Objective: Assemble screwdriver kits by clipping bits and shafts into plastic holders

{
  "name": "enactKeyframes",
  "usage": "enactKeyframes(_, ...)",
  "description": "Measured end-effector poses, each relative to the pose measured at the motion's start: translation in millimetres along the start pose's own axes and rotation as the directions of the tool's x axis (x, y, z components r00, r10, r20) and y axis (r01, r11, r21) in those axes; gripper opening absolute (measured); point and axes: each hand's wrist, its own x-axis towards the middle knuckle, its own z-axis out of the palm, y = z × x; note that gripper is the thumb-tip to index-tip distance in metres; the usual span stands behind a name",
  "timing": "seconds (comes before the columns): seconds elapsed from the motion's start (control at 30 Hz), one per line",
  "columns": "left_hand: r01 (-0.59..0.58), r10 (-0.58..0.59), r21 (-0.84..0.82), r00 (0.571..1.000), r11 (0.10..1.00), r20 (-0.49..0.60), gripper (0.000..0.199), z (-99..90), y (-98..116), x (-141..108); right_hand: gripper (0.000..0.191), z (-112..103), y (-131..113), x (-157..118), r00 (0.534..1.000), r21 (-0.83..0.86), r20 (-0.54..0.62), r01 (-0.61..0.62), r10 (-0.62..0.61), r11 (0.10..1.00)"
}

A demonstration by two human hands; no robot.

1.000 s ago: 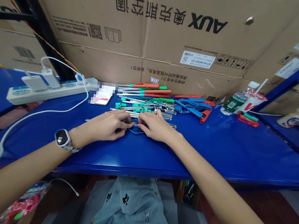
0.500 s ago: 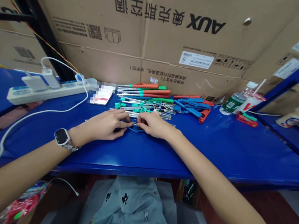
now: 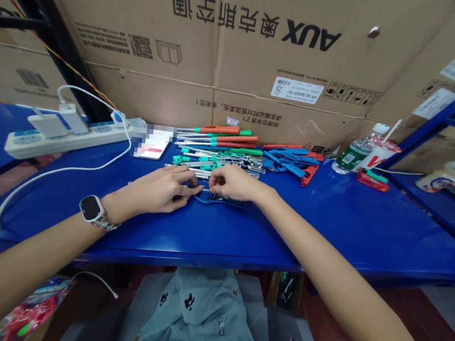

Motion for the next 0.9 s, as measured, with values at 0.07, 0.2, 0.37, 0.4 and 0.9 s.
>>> enactKeyframes(0.07,-0.002,0.002,0.010,1.000,1.000,-0.005,0.030,0.6,-0.2,-0.4,0.005,-5.6,1.5,4.5,0.998,0.056,0.064,-0.031,0.028,0.998)
enactKeyframes(0.2,-0.006,0.006,0.000,1.000,1.000,-0.017,0.030,0.9,-0.1,0.0,0.006,-12.5,4.6,14.1,0.989,0.107,0.130,-0.082,0.068,0.991)
enactKeyframes(0.37,0.003,-0.004,-0.027,0.999,1.000,-0.032,0.027,-0.7,2.9,2.4,0.002,-14.8,4.6,17.2,0.986,0.110,0.151,-0.086,0.069,0.990)
enactKeyframes(0.4,0.003,-0.004,-0.030,0.999,1.000,-0.034,0.026,-0.8,3.4,2.7,0.002,-15.6,3.9,17.1,0.984,0.105,0.161,-0.089,0.071,0.991)
enactKeyframes(0.9,0.045,-0.050,-0.049,0.993,0.998,-0.105,0.022,9.7,4.5,4.2,0.016,10.9,-8.2,-18.9,0.981,-0.361,-0.105,0.116,-0.163,0.925)
